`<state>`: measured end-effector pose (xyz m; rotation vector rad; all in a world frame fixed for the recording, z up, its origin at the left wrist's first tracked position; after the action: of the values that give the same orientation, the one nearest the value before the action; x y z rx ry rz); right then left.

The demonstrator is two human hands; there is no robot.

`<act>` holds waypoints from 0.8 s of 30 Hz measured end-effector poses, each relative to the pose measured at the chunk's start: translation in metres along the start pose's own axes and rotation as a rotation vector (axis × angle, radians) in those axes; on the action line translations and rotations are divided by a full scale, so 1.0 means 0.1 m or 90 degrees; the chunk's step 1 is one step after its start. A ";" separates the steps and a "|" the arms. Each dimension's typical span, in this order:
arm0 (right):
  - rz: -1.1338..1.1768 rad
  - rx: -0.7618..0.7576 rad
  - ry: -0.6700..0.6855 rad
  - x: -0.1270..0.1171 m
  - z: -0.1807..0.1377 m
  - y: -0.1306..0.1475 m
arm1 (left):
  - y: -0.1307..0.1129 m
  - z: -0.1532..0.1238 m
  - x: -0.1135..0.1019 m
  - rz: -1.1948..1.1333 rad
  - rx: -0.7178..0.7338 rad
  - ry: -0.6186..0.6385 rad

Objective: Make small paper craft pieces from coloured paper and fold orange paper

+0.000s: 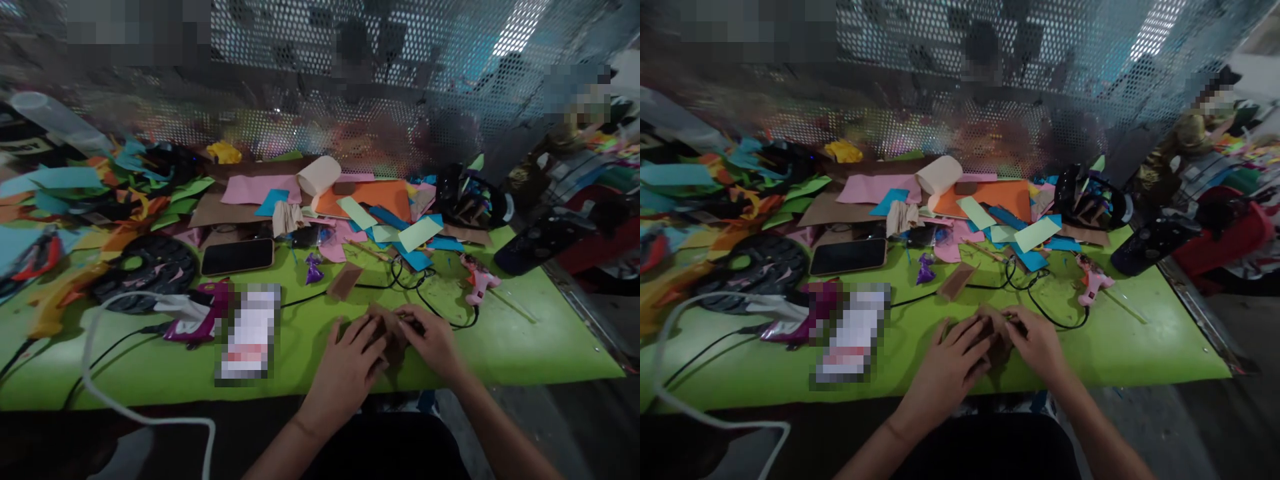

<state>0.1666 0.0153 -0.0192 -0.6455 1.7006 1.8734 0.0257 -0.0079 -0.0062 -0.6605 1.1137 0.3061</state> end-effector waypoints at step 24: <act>-0.528 -0.065 0.101 0.25 1.51 0.42 | 0.07 -0.01 0.10 -0.026 -0.033 0.045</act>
<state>0.1205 0.1641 0.0100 -1.3220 1.1395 1.3268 0.0250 -0.0040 -0.0180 -0.7430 1.1609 0.2794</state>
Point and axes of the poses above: each hand's wrist, its own z-axis towards the middle knuckle, its own x-axis out of the palm, y = z × x, the point moved 10 cm from there along z, towards the middle knuckle, and after that the axes turned 6 degrees about x, right-handed, at the moved point
